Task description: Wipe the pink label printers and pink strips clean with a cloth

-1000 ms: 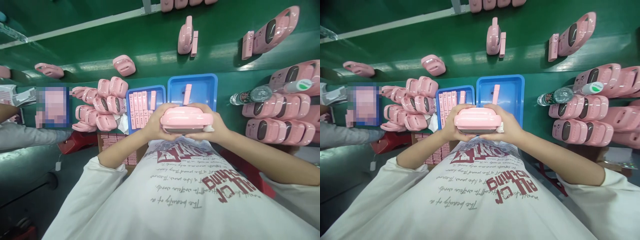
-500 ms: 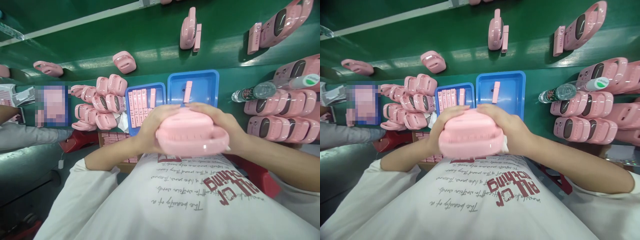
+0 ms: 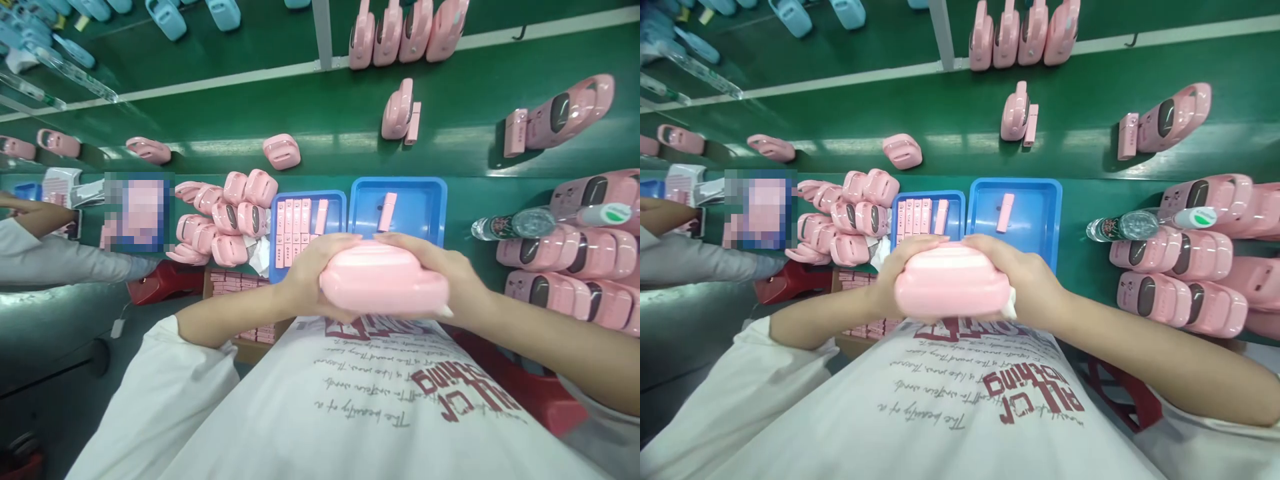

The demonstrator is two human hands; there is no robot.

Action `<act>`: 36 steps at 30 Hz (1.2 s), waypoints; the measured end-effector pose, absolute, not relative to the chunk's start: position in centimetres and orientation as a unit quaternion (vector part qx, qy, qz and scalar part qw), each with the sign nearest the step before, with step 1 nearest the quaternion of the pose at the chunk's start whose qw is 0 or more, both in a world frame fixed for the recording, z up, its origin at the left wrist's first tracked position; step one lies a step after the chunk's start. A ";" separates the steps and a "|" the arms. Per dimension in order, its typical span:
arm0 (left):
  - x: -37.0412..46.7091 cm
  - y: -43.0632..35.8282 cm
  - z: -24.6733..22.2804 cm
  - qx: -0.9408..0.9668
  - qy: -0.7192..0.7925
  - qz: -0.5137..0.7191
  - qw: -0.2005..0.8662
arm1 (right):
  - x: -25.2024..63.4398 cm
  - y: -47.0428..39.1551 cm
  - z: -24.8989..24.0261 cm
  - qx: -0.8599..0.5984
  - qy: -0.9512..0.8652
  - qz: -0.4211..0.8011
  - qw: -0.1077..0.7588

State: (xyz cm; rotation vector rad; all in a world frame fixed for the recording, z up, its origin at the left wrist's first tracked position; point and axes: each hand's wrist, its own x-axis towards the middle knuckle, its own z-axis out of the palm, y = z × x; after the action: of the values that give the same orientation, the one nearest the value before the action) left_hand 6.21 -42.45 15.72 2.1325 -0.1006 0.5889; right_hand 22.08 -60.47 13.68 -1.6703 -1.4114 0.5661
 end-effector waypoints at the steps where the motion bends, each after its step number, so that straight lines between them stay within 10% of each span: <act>1: 6.7 -41.8 14.7 0.864 -0.035 0.231 0.447 | 22.5 -59.7 13.1 -0.661 -0.576 0.215 0.430; 20: 8.9 -37.6 11.8 0.877 -0.097 0.171 0.438 | 24.3 -56.6 12.1 -0.660 -0.603 0.182 0.410; 36: 11.1 -40.1 7.5 0.641 0.126 0.220 0.725 | 23.4 -55.6 14.7 -0.696 -0.560 0.052 0.445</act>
State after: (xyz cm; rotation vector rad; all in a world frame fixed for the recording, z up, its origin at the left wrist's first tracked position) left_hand 11.05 -40.10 7.49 1.4136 0.2779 0.4855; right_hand 23.35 -55.59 14.66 -1.7251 -1.3885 0.1301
